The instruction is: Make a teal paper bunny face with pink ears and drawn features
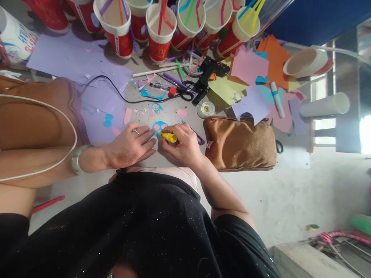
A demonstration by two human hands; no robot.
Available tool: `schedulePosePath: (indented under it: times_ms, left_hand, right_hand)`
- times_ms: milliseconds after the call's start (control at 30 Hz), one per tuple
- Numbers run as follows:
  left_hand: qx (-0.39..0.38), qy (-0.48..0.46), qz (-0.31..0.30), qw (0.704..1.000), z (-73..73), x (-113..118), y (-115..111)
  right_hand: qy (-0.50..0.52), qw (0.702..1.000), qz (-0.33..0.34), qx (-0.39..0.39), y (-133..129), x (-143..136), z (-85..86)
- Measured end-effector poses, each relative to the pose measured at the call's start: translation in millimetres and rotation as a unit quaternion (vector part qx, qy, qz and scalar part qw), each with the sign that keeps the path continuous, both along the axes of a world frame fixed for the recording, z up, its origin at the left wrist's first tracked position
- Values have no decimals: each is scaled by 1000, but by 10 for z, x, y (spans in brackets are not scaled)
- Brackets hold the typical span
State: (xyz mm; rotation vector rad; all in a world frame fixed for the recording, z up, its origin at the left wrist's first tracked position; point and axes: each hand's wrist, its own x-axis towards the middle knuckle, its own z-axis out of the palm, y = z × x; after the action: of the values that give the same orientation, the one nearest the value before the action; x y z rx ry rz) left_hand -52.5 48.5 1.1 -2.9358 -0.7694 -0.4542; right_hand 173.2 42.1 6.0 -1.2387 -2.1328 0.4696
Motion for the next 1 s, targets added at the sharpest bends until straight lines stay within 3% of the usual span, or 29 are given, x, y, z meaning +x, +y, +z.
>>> schedulePosePath:
  times_ms: [333, 667, 900, 1000]
  left_hand:
    - [-18, 37, 3, 999, 44, -15, -51]
    - [-8, 30, 1, 1000, -3, -13, -36]
    - [-3, 18, 7, 1000, 5, 0, -43]
    - [-23, 17, 10, 1000, 16, 0, -47]
  right_hand:
    - [-87, 996, 23, -14, 52, 4, 30]
    - [-22, 998, -66, -1, -1, 9, 176]
    - [-40, 999, 24, 7, 60, -95, 41]
    - [-67, 997, 34, -14, 63, -82, -11]
